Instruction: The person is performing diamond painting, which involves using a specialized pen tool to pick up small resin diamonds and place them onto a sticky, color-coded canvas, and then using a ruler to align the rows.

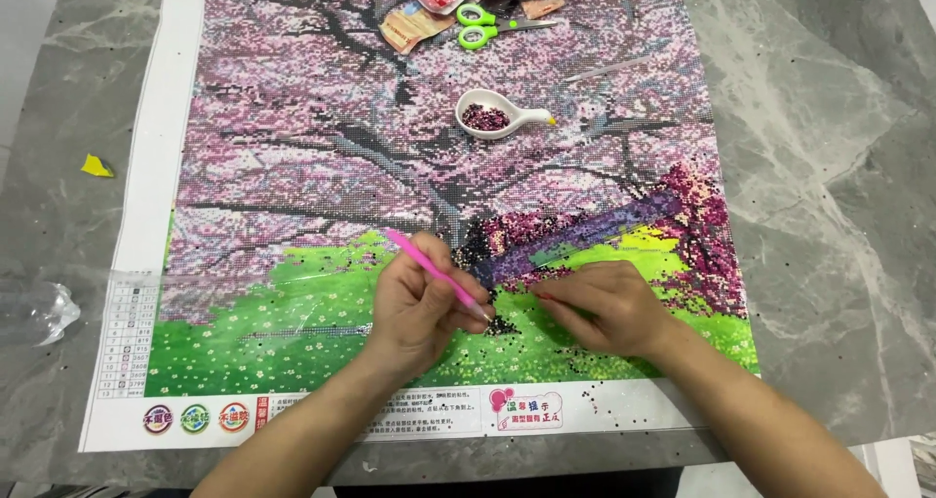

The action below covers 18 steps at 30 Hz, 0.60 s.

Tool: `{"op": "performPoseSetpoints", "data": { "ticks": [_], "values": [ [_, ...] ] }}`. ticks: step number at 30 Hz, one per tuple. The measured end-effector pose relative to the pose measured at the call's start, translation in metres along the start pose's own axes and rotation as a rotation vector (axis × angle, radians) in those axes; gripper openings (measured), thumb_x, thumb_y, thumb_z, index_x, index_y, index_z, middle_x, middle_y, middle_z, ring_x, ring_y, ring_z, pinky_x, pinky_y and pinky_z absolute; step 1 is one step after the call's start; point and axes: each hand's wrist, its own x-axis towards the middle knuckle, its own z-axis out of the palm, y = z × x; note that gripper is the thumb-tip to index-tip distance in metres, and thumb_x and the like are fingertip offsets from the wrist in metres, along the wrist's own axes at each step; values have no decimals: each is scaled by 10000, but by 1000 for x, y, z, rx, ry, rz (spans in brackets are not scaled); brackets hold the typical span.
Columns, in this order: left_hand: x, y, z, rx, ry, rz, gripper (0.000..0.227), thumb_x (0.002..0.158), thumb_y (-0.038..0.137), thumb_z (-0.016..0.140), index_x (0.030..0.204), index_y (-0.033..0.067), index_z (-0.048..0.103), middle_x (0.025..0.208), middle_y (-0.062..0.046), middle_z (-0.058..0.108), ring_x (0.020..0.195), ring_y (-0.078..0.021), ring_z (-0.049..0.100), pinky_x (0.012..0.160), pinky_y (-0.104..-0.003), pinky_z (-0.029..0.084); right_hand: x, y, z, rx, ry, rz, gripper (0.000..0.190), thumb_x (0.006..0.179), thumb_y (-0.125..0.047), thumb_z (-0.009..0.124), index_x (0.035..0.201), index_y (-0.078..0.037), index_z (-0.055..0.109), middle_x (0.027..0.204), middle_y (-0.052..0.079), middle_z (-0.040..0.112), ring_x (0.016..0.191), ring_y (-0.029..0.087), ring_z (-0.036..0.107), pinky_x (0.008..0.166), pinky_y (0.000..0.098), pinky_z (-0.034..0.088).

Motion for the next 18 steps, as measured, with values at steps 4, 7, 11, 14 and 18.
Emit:
{"op": "performPoseSetpoints", "data": {
  "ticks": [4,7,11,14,18],
  "values": [
    [-2,-5,0,-84,-29,-56,312,913,163,641,1029,47,375,842,-308,690,726,-367,726,587,-387,650,-3,6,1,-92,25,-15,109,828,-77,680,905,-53,754,683,106,743,528,258,698,469,336,559],
    [-2,-8,-2,-91,-26,-80,307,911,158,638,1028,53,375,874,-301,698,756,-363,727,614,-391,653,-5,7,1,-96,27,-14,123,844,-104,656,911,-64,752,691,104,744,535,248,700,484,332,572],
    [4,-11,-6,-86,-49,-82,290,912,109,621,1040,51,367,915,-325,681,796,-391,720,637,-407,656,-5,5,-1,-105,-10,-46,158,857,-123,610,913,-74,749,668,106,739,508,200,692,482,289,584],
    [8,-8,0,15,-56,-45,282,902,59,617,1037,44,370,950,-296,678,832,-370,725,678,-395,659,-2,0,-2,-215,-28,-122,144,862,-125,614,871,-71,747,685,116,739,521,201,700,469,278,570],
    [15,1,5,922,-309,370,185,881,63,670,1014,17,550,904,-187,686,793,-307,724,658,-379,649,-8,4,0,-357,-15,-159,150,873,-176,610,863,-104,741,744,90,747,585,204,714,515,296,580]
  ]
}}
